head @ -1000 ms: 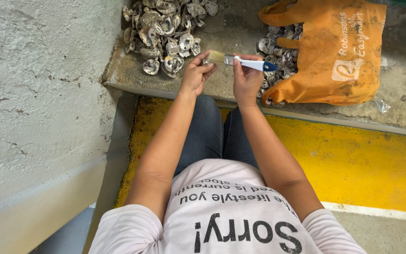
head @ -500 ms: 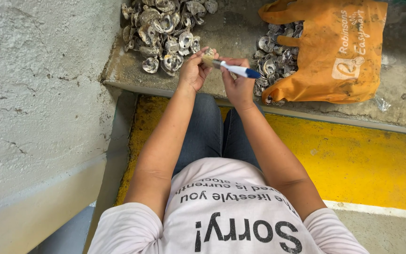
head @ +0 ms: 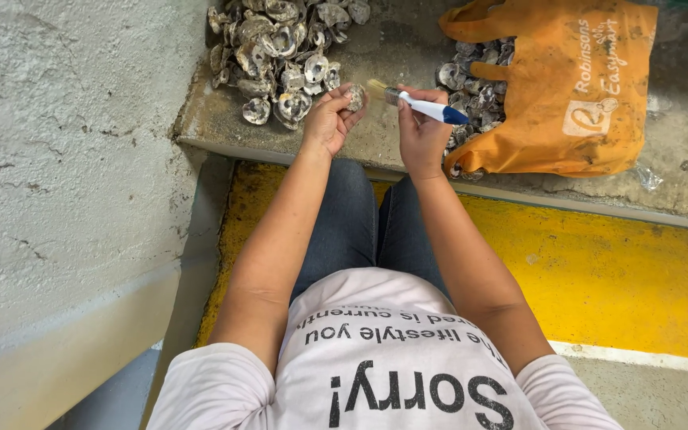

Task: The person is using a brush to clean dust and debris from individual empty oyster shells.

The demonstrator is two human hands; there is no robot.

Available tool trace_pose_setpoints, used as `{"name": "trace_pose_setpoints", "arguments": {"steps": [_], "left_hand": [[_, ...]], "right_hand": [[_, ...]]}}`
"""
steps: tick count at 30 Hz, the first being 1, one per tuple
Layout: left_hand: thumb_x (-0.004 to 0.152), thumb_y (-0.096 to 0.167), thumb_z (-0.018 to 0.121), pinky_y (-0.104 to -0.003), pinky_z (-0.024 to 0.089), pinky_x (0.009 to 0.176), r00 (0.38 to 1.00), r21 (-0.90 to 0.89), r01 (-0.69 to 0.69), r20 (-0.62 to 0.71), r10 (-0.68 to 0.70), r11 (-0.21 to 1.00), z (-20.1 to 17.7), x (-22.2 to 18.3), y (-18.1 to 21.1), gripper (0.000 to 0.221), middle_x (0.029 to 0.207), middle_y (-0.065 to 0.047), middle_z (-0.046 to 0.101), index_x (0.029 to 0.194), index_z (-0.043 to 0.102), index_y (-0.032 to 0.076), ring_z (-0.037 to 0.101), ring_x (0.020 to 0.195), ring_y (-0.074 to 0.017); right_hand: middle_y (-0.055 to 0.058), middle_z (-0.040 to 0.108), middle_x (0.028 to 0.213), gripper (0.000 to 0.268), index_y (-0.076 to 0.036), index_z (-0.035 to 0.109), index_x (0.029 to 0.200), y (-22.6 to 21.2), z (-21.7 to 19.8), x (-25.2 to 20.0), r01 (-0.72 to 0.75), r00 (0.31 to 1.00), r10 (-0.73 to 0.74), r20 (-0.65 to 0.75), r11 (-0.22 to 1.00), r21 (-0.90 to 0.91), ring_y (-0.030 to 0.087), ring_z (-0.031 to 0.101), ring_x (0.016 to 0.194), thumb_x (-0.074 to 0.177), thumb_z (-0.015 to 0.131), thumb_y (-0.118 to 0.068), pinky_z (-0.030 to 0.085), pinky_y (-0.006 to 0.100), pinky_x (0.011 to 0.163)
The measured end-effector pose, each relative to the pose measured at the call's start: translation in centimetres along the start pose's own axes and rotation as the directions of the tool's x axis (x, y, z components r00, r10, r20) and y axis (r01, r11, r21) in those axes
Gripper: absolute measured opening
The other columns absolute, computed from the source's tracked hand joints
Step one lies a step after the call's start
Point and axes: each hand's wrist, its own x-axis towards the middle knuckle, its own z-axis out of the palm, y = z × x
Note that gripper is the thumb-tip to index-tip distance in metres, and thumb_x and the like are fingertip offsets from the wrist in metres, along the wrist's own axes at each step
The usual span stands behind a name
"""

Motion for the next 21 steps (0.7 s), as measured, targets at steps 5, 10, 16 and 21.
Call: {"name": "trace_pose_setpoints", "arguments": {"steps": [5, 10, 16, 21], "left_hand": [[0.096, -0.002, 0.06, -0.038, 0.066, 0.087, 1.0, 0.031, -0.008, 0.023, 0.008, 0.999, -0.5, 0.4, -0.2, 0.021, 0.106, -0.012, 0.07, 0.117, 0.058, 0.001, 0.072, 0.098, -0.0237], [0.096, 0.002, 0.067, -0.031, 0.056, 0.077, 0.995, 0.139, -0.103, -0.003, 0.105, 0.985, -1.4, 1.0, -0.7, 0.026, 0.107, -0.004, 0.068, 0.121, 0.064, 0.008, 0.065, 0.092, -0.015], [0.096, 0.004, 0.07, -0.029, 0.061, 0.082, 0.978, 0.072, -0.191, 0.103, 0.183, 0.979, 1.6, -1.3, 1.9, 0.032, 0.106, -0.004, 0.069, 0.126, 0.062, 0.006, 0.068, 0.094, -0.0142], [0.09, -0.001, 0.076, -0.029, 0.066, 0.085, 0.945, 0.43, -0.325, 0.178, 0.273, 0.843, 3.1, -3.1, 3.4, 0.039, 0.102, -0.004, 0.068, 0.125, 0.061, 0.008, 0.07, 0.093, -0.0128]], "right_hand": [[0.018, 0.073, 0.116, 0.018, -0.002, 0.051, 0.114, 1.4, -0.3, 0.2, -0.022, 0.999, 0.019, -0.039, 0.997, -0.077, 0.017, 0.071, 0.102, 0.105, 0.066, 0.0, 0.059, 0.026, 0.085], [0.016, 0.073, 0.113, 0.016, -0.003, 0.05, 0.113, 0.2, 0.3, 1.4, -0.095, 0.985, 0.106, -0.137, 0.992, 0.085, 0.017, 0.074, 0.103, 0.105, 0.064, -0.006, 0.065, 0.03, 0.089], [0.015, 0.072, 0.111, 0.018, -0.003, 0.05, 0.113, 0.8, 1.5, 1.2, -0.201, 0.96, 0.241, -0.143, 0.948, 0.245, 0.018, 0.072, 0.1, 0.102, 0.064, -0.006, 0.065, 0.031, 0.087], [0.019, 0.072, 0.115, 0.02, -0.002, 0.049, 0.116, 0.8, 0.6, 0.3, -0.043, 0.999, 0.043, -0.019, 0.999, 0.026, 0.018, 0.07, 0.102, 0.107, 0.067, -0.004, 0.059, 0.03, 0.091]]}}
